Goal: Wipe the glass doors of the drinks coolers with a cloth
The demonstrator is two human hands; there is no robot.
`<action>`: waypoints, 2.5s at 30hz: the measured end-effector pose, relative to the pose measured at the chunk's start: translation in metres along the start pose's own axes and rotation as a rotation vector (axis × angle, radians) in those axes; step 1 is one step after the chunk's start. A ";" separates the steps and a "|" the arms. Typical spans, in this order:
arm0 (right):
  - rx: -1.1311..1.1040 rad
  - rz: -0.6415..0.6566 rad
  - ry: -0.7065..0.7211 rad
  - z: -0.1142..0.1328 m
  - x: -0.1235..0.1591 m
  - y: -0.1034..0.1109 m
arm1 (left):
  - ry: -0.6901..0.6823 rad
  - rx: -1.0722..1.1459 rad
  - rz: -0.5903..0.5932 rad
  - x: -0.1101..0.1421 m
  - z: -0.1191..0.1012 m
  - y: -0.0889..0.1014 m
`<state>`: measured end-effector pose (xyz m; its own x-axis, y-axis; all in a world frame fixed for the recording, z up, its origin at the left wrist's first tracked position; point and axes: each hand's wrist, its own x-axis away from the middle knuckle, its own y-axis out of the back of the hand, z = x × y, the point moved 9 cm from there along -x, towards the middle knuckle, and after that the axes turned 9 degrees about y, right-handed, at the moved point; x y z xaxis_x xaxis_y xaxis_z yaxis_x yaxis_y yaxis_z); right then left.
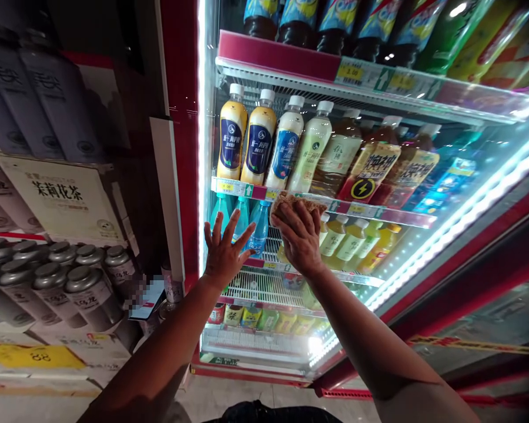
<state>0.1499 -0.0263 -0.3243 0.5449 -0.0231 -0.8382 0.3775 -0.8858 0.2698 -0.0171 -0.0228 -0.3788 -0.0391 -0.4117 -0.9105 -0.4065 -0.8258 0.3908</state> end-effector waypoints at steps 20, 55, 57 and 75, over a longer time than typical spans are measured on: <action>-0.046 0.114 -0.052 0.020 -0.039 -0.028 | 0.068 0.085 0.015 0.000 0.027 -0.003; -0.090 0.151 0.009 0.079 -0.098 -0.067 | 0.026 0.111 0.094 0.016 0.044 -0.002; -0.096 0.156 0.053 0.088 -0.093 -0.070 | 0.026 0.095 0.094 0.021 0.046 -0.002; -0.181 0.265 0.068 0.111 -0.080 -0.086 | 0.116 0.194 -0.084 0.043 0.057 0.028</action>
<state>-0.0090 0.0005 -0.3327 0.6884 -0.2055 -0.6956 0.3392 -0.7565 0.5592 -0.0826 -0.0415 -0.4147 0.1032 -0.3954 -0.9127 -0.5719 -0.7743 0.2708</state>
